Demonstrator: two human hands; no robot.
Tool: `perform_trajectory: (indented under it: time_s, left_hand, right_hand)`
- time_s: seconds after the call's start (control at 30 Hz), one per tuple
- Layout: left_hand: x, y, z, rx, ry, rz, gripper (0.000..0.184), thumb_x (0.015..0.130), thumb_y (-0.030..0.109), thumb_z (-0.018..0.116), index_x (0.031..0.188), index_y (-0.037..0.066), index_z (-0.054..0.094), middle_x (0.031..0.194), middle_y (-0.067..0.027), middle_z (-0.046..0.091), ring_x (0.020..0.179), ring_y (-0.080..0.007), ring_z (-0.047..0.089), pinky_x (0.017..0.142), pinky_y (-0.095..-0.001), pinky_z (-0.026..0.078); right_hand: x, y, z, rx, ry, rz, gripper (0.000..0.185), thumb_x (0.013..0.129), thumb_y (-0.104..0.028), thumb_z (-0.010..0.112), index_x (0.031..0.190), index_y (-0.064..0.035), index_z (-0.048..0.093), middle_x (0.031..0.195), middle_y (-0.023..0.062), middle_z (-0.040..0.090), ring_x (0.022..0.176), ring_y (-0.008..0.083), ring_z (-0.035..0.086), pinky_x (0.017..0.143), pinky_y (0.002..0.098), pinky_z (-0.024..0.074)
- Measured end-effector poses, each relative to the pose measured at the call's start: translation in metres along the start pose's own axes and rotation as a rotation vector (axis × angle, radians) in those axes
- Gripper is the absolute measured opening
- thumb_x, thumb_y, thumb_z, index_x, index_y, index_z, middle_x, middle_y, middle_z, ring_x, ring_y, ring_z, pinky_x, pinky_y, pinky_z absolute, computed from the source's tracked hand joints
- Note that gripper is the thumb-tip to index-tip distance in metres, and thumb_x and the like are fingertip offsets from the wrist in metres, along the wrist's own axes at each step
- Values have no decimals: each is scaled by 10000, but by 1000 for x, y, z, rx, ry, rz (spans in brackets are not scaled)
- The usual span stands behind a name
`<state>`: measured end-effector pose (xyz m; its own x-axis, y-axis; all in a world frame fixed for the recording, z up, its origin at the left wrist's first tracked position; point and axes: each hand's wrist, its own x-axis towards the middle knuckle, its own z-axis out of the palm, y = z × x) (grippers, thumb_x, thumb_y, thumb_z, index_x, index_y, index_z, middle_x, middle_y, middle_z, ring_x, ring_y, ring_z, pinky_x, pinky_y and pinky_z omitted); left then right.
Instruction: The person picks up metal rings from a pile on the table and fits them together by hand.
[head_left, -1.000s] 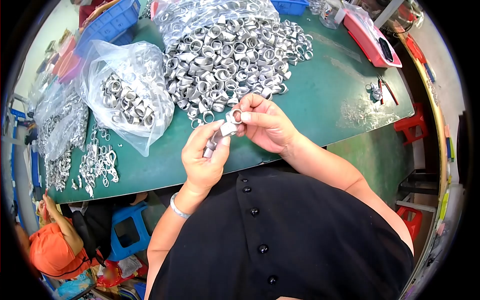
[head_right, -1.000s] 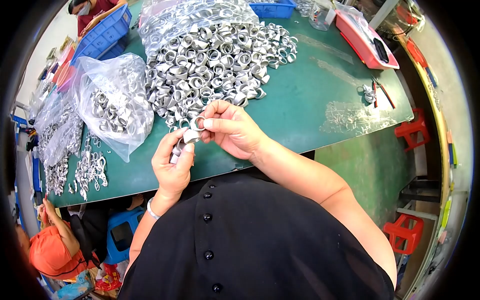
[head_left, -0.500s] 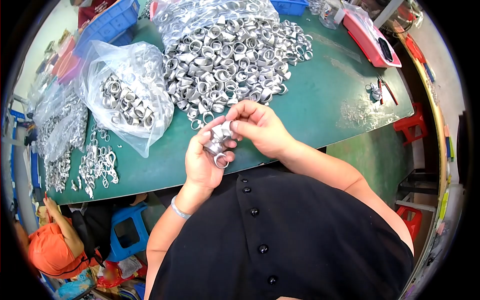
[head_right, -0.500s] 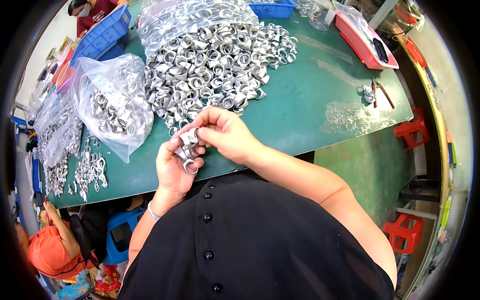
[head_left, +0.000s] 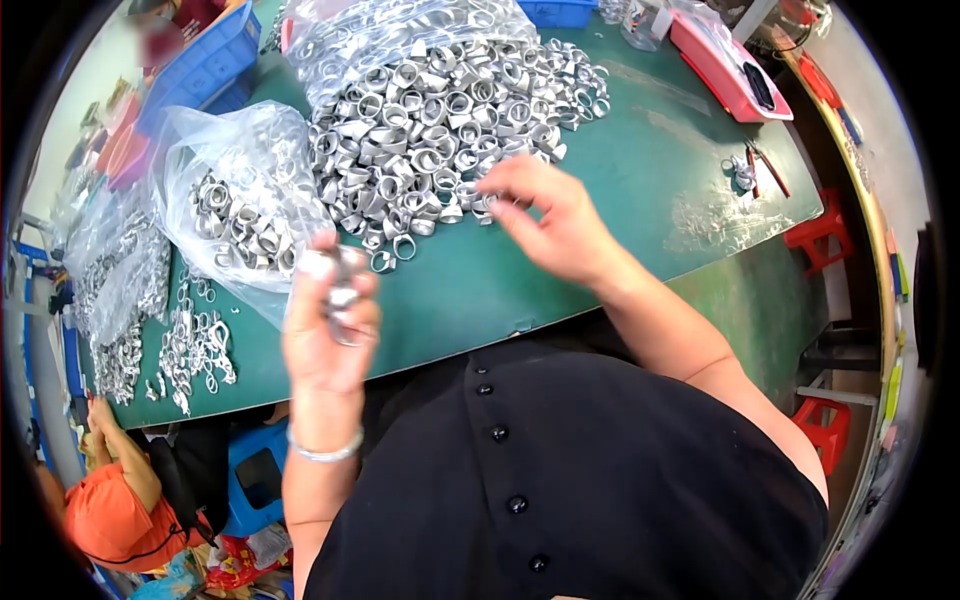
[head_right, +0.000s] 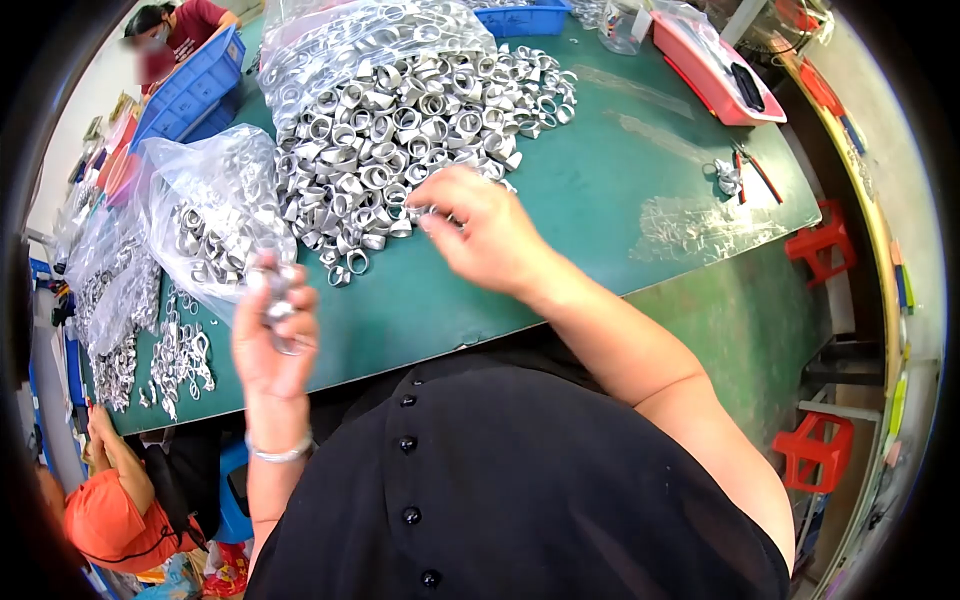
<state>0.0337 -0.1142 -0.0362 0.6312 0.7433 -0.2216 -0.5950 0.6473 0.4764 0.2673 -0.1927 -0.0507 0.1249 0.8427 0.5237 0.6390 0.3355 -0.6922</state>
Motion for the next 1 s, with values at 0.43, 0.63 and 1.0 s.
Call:
perform_trajectory:
  time_s: [0.43,0.63,1.0]
  left_hand:
    - [66,90,4,1897,387,1532,380,730,74,614,1100,10,555,1137,-188,501,1046,-313,469,907,-357,367]
    - [40,-17,42,1731,-308,1340,231,697,13,621,927,30,617,836,-112,580,731,-255,553,668,-316,451]
    - [97,-85,35,2105,-327,838,149,691,89,640,835,58,623,779,-86,533,780,-259,541,650,-364,447]
  right_hand:
    - [4,32,-25,-531,-163,2,277,658,-40,618,934,-63,606,950,89,520,916,275,473,805,364,395]
    - [1,37,-25,-456,-146,-24,238,636,-13,631,858,-58,560,967,79,515,906,273,469,787,357,401]
    - [-10,24,-39,-38,-58,254,210,700,-14,604,884,-27,503,708,27,527,611,117,501,550,246,415]
